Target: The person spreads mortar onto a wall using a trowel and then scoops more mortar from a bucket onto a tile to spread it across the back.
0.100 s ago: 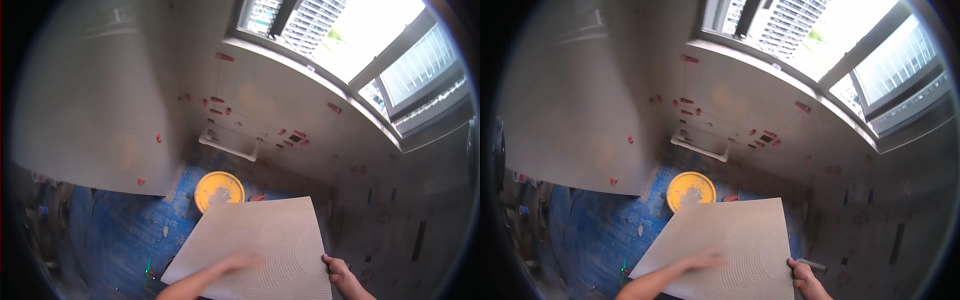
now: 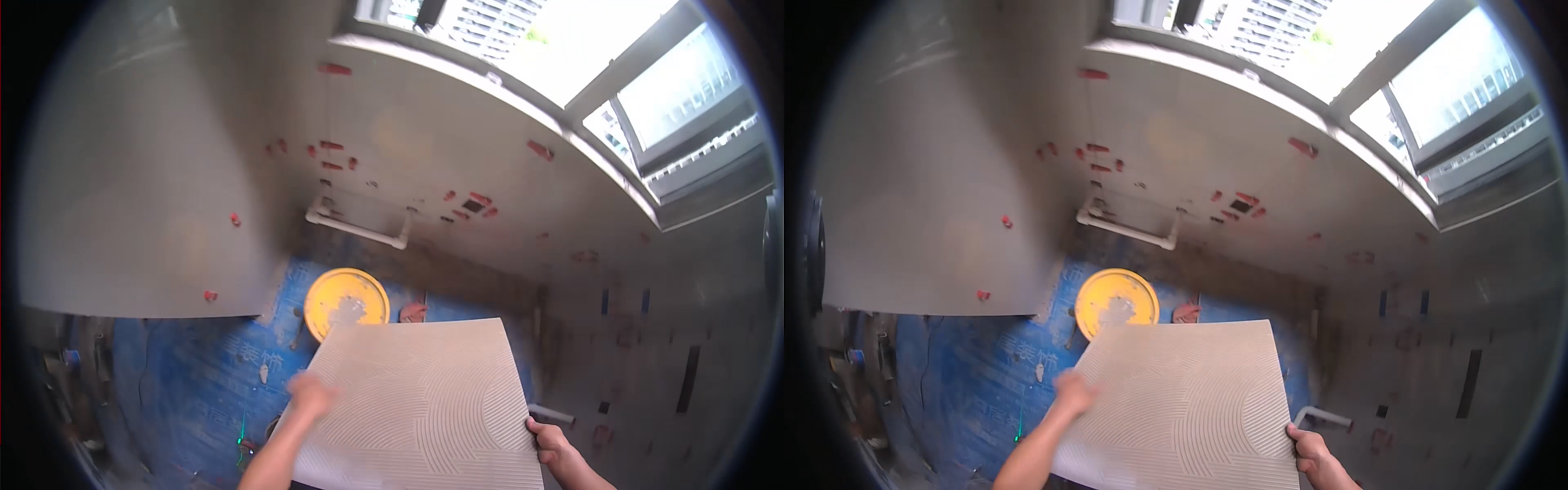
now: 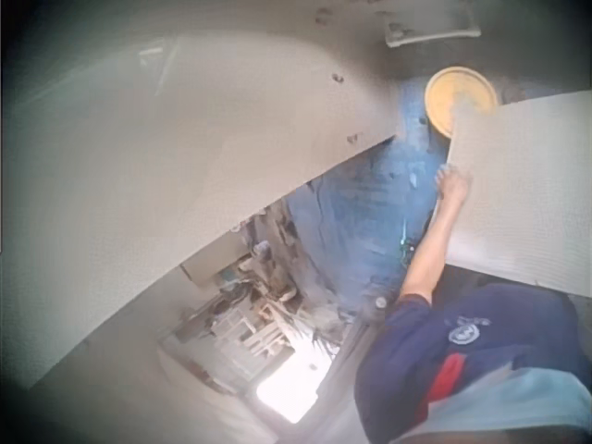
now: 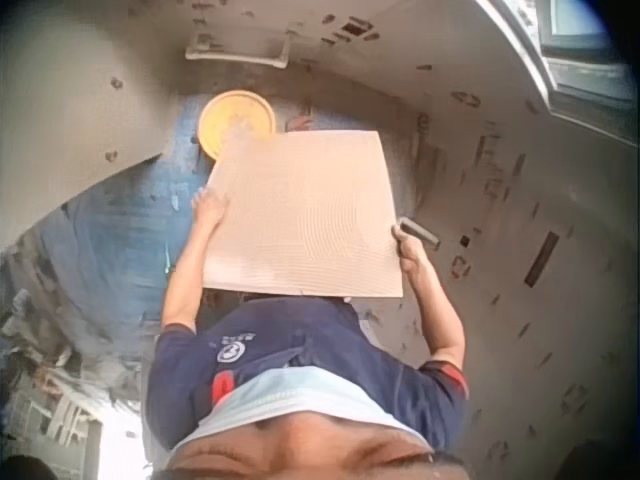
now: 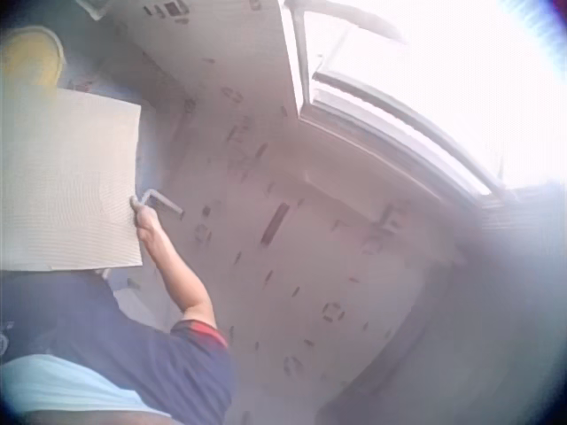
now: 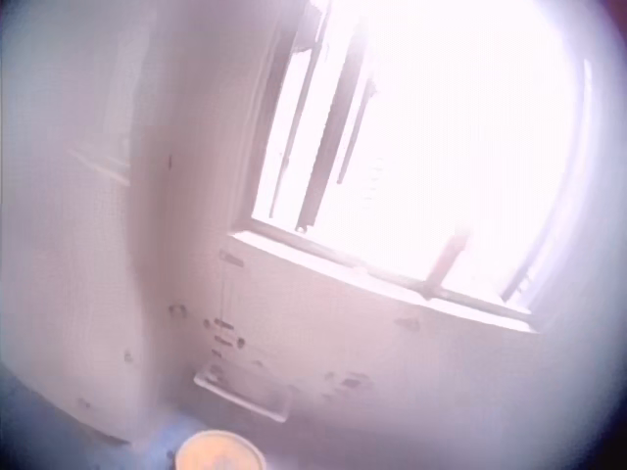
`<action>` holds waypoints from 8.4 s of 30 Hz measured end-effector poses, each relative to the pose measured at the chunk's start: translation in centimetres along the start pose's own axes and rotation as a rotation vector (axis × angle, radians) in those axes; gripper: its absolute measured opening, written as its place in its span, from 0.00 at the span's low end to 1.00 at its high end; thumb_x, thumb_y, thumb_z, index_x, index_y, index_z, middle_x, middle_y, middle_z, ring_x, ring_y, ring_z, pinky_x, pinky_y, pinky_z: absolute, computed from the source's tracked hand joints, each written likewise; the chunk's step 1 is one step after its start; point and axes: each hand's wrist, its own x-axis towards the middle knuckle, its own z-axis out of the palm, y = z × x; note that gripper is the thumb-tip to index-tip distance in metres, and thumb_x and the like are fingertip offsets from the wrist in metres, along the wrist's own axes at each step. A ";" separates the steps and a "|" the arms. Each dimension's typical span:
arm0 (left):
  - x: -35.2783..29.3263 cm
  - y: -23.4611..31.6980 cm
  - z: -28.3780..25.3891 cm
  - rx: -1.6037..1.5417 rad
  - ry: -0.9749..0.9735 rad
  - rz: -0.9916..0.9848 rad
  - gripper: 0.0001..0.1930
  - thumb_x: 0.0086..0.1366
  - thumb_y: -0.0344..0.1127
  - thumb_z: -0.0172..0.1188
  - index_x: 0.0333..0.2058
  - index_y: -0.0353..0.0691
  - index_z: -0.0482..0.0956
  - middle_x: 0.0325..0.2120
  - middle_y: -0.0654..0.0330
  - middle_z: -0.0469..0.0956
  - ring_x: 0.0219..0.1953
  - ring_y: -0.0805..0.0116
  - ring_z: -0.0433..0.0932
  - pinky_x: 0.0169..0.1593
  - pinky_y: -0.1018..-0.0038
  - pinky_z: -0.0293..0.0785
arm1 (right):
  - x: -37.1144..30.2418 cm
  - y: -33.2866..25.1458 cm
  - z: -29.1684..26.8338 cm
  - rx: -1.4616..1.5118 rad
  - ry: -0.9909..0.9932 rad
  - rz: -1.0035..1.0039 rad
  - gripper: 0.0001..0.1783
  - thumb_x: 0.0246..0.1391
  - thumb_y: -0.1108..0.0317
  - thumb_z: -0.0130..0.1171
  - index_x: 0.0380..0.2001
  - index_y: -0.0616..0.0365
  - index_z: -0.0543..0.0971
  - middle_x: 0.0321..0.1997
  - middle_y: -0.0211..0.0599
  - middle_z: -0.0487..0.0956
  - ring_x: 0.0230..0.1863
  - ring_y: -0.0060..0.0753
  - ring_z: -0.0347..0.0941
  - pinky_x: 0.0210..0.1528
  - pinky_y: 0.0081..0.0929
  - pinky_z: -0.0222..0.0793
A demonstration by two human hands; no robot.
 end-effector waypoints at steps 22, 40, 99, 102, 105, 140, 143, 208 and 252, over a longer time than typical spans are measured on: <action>10.0 0.2 3.8 -0.332 0.409 -0.348 0.24 0.66 0.52 0.49 0.35 0.35 0.82 0.36 0.39 0.79 0.45 0.42 0.77 0.49 0.58 0.71 | 30.0 11.6 -6.5 -0.436 0.431 -0.527 0.33 0.62 0.48 0.50 0.16 0.69 0.73 0.12 0.33 0.66 0.20 0.23 0.58 0.24 0.36 0.58; 22.4 -3.1 18.9 -0.377 0.358 -0.286 0.32 0.65 0.60 0.48 0.39 0.29 0.74 0.35 0.31 0.76 0.42 0.33 0.74 0.47 0.52 0.71 | 58.0 17.1 -0.9 -0.341 0.442 -0.442 0.42 0.63 0.38 0.39 0.40 0.76 0.76 0.39 0.62 0.79 0.40 0.55 0.74 0.47 0.40 0.66; 27.4 2.9 14.4 -0.050 0.226 0.533 0.69 0.32 0.40 0.79 0.69 0.50 0.38 0.70 0.51 0.28 0.72 0.56 0.26 0.71 0.57 0.26 | 45.7 6.9 19.5 -1.761 0.141 -1.020 0.64 0.38 0.49 0.72 0.62 0.84 0.46 0.70 0.73 0.38 0.73 0.65 0.34 0.71 0.51 0.37; 27.5 2.7 14.6 -0.081 0.251 0.563 0.69 0.32 0.39 0.79 0.69 0.50 0.39 0.70 0.52 0.29 0.72 0.56 0.27 0.71 0.57 0.26 | 46.3 8.7 19.4 -1.712 0.171 -1.043 0.61 0.41 0.51 0.70 0.62 0.84 0.46 0.69 0.73 0.39 0.72 0.65 0.36 0.71 0.50 0.38; 27.8 2.7 14.9 -0.096 0.289 0.586 0.68 0.31 0.39 0.79 0.69 0.50 0.40 0.70 0.52 0.30 0.72 0.57 0.28 0.71 0.58 0.27 | 46.3 10.8 19.1 -1.675 0.172 -1.083 0.58 0.43 0.53 0.69 0.62 0.84 0.47 0.69 0.74 0.41 0.72 0.66 0.38 0.71 0.50 0.39; -23.4 -24.9 54.9 -1.943 0.656 -0.472 0.16 0.57 0.24 0.61 0.46 0.38 0.77 0.47 0.52 0.77 0.48 0.60 0.78 0.50 0.71 0.75 | 33.3 60.0 40.1 -2.302 -0.180 -0.648 0.47 0.54 0.30 0.44 0.46 0.72 0.73 0.42 0.68 0.77 0.51 0.65 0.71 0.52 0.47 0.68; -24.6 -25.9 61.1 -1.664 0.757 -0.642 0.11 0.59 0.21 0.54 0.41 0.37 0.77 0.38 0.53 0.79 0.41 0.55 0.79 0.47 0.67 0.75 | 34.0 54.7 38.2 -2.405 -0.167 -0.791 0.47 0.55 0.30 0.41 0.46 0.74 0.73 0.45 0.69 0.75 0.55 0.64 0.69 0.55 0.48 0.65; -36.2 -23.3 82.5 -1.876 -0.016 -1.057 0.13 0.57 0.40 0.59 0.28 0.33 0.80 0.21 0.60 0.78 0.24 0.73 0.74 0.31 0.76 0.68 | 40.0 56.4 46.2 -1.958 -0.434 -1.009 0.20 0.44 0.59 0.58 0.32 0.70 0.74 0.30 0.66 0.76 0.39 0.65 0.73 0.42 0.46 0.70; -29.7 -17.3 76.2 -0.991 -0.018 -0.709 0.17 0.61 0.46 0.55 0.37 0.37 0.80 0.37 0.51 0.80 0.41 0.50 0.77 0.45 0.58 0.73 | 30.0 16.8 20.8 -1.309 0.046 -1.413 0.18 0.54 0.61 0.60 0.18 0.62 0.70 0.14 0.27 0.68 0.18 0.19 0.60 0.20 0.26 0.58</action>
